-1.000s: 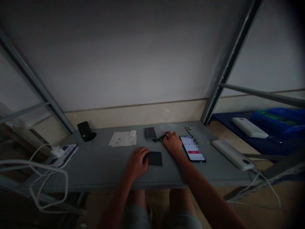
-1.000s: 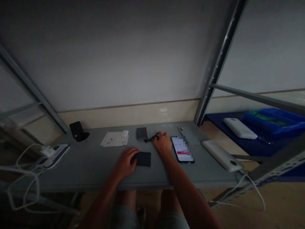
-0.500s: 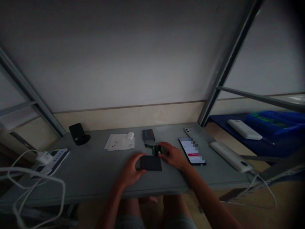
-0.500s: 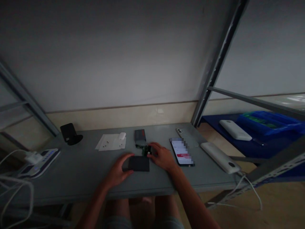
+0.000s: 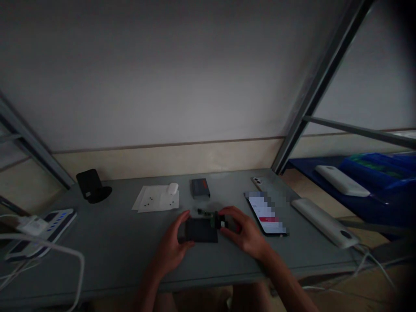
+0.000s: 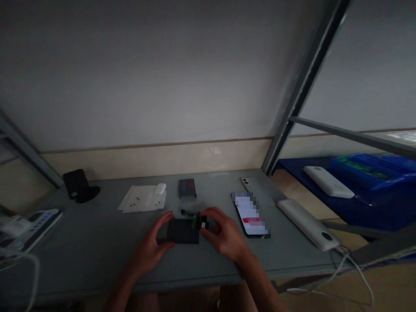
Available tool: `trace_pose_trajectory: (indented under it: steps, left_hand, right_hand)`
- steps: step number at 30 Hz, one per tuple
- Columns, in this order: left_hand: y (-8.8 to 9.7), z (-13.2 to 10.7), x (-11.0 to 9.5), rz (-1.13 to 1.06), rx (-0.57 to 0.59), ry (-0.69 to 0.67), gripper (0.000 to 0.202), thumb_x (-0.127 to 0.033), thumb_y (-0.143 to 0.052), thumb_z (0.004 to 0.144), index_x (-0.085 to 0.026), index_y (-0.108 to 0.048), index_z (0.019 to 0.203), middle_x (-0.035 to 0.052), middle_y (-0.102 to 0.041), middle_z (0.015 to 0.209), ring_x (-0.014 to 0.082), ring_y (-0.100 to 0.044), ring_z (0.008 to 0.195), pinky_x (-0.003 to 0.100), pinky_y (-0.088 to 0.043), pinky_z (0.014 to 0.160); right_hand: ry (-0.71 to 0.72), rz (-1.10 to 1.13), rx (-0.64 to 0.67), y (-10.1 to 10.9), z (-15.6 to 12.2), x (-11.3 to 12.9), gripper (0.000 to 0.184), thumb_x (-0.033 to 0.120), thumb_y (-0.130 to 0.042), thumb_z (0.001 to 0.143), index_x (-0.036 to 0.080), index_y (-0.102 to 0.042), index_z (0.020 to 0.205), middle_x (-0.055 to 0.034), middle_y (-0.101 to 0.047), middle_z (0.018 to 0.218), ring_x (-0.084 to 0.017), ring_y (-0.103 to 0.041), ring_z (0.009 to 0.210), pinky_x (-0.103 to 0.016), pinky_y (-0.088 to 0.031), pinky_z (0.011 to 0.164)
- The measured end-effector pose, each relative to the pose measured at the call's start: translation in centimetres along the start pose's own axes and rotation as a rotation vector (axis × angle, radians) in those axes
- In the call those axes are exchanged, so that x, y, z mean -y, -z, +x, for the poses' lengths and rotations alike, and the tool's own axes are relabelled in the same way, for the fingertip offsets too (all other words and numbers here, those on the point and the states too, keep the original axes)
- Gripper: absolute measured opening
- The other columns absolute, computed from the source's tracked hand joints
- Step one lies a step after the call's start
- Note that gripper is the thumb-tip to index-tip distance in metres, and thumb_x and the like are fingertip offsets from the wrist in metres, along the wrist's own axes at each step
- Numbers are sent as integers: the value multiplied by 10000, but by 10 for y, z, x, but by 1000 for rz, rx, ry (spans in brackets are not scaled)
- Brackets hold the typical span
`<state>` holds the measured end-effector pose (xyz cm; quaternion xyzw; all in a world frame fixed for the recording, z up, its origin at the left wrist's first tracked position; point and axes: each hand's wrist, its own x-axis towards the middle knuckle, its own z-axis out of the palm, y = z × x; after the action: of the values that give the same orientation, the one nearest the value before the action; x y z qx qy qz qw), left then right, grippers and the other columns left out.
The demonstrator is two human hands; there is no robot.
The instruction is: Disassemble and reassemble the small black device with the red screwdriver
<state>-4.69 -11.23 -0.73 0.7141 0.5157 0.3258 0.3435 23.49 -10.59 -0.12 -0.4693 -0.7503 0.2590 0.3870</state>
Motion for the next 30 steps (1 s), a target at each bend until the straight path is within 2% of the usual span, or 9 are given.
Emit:
trace_pose_trajectory:
  steps: [3, 7, 10, 17, 21, 26, 30]
  left_hand:
    - [1, 1, -4, -13, 12, 26, 847, -64, -672, 769, -311, -353, 1513, 91, -501, 1507, 253, -439, 1432, 476, -312, 1218]
    - [1, 1, -2, -60, 21, 61, 878, -45, -664, 760, -326, -337, 1524, 95, -498, 1513, 257, -441, 1434, 480, -345, 1199]
    - [0, 2, 3, -115, 36, 48, 844, -46, -656, 765, -321, -367, 1509, 91, -479, 1533, 247, -411, 1456, 478, -315, 1220]
    - [-1, 3, 4, -227, 63, 77, 821, -26, -648, 735, -287, -426, 1481, 78, -462, 1552, 236, -396, 1464, 459, -275, 1242]
    - [0, 4, 3, -236, 46, 80, 792, -39, -652, 733, -266, -459, 1467, 87, -488, 1533, 256, -406, 1457, 473, -259, 1243]
    - [0, 4, 3, -254, 51, 89, 774, -51, -648, 733, -274, -480, 1455, 72, -497, 1528, 253, -413, 1452, 456, -272, 1237]
    - [1, 3, 4, -194, 26, 98, 752, -59, -658, 724, -278, -516, 1428, 62, -510, 1516, 262, -419, 1445, 460, -261, 1240]
  right_hand:
    - [38, -6, 58, -2, -9, 6, 386, 289, -705, 846, 269, -645, 1227, -83, -629, 1306, -247, -660, 1087, -325, -548, 799]
    - [74, -46, 143, -6, -8, 8, 434, 281, -758, 803, 289, -648, 1223, -66, -634, 1335, -252, -669, 1122, -377, -544, 924]
    - [104, -69, 158, -8, -6, 8, 462, 273, -783, 785, 291, -647, 1226, -65, -636, 1340, -262, -656, 1167, -405, -505, 1010]
    - [63, 11, 167, -8, -4, 7, 497, 312, -857, 728, 292, -660, 1183, -36, -674, 1256, -237, -678, 1102, -361, -511, 979]
    - [70, -11, 185, -7, -4, 9, 533, 233, -872, 694, 283, -667, 1184, -43, -662, 1288, -246, -675, 1104, -360, -498, 986]
    - [57, 5, 180, -8, -5, 9, 515, 183, -835, 723, 299, -662, 1194, -28, -662, 1297, -234, -675, 1095, -336, -514, 933]
    - [51, 3, 175, -8, -6, 11, 502, 176, -802, 747, 308, -657, 1208, -20, -659, 1311, -241, -661, 1136, -347, -496, 971]
